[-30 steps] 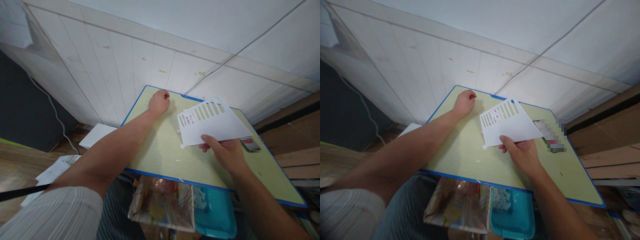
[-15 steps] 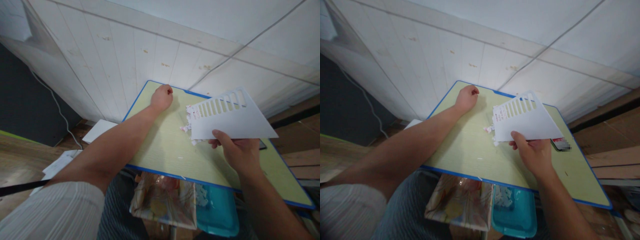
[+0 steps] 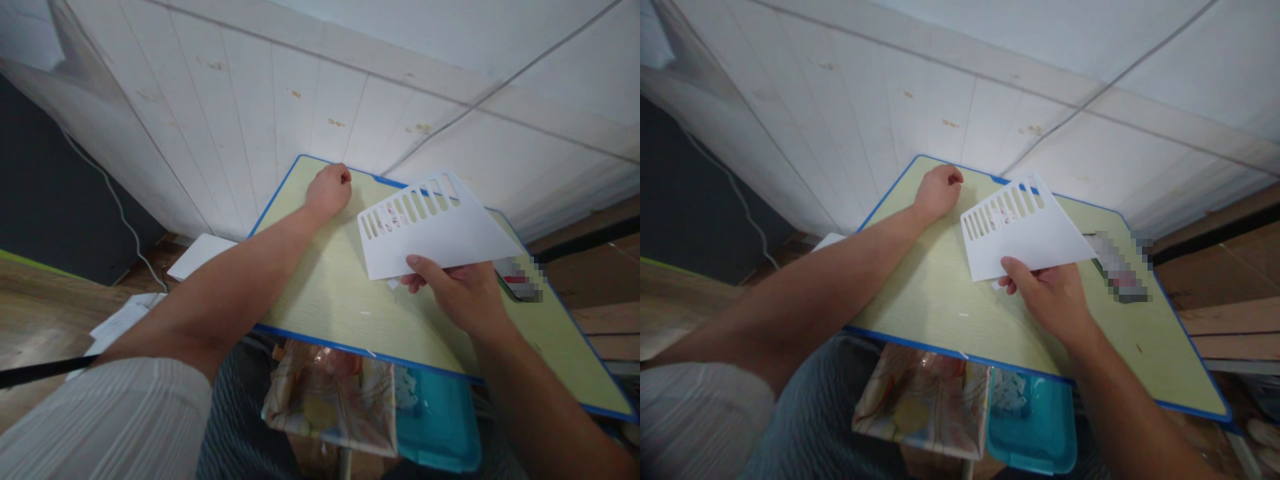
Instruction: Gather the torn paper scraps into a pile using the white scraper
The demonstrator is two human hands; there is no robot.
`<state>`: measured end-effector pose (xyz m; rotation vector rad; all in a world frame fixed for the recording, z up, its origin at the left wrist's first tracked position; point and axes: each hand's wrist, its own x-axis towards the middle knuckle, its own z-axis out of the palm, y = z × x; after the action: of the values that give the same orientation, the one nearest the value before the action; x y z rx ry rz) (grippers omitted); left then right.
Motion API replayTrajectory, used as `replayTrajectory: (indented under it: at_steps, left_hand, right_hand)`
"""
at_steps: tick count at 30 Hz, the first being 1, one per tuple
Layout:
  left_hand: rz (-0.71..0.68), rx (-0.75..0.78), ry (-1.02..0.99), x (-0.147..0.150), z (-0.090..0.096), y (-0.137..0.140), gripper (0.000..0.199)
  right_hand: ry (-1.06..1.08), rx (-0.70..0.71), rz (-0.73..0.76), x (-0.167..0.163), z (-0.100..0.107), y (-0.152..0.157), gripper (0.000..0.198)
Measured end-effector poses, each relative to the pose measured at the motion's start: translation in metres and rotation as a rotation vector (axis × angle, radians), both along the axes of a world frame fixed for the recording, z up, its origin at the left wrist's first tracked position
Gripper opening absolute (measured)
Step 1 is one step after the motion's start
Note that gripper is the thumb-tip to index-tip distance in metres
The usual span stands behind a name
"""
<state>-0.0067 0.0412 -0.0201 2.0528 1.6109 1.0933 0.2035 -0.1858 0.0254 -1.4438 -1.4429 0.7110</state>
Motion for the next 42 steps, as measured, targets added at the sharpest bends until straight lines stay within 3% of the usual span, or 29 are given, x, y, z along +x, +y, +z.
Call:
replayTrajectory:
  at_steps: [18, 25, 31, 37, 42]
  left_hand:
    - [-0.020, 0.037, -0.028, -0.001, -0.005, 0.006, 0.034]
    - [-0.023, 0.052, -0.066, -0.001, -0.009, 0.011, 0.031]
    - [-0.028, 0.055, -0.083, 0.000, -0.010, 0.014, 0.030]
    - [-0.035, 0.062, -0.091, -0.001, -0.010, 0.016, 0.028]
    - [-0.040, 0.056, -0.095, -0.001, -0.010, 0.017, 0.026]
  right_hand:
    - [-0.131, 0.010, 0.001, 0.021, -0.003, -0.017, 0.036]
    - [-0.156, 0.058, 0.046, 0.029, -0.001, -0.046, 0.046]
    - [-0.111, 0.090, -0.046, 0.031, -0.002, -0.069, 0.038]
    - [0.009, 0.182, -0.220, 0.021, -0.008, -0.066, 0.024]
    - [-0.006, 0.133, -0.255, 0.005, -0.007, -0.063, 0.024]
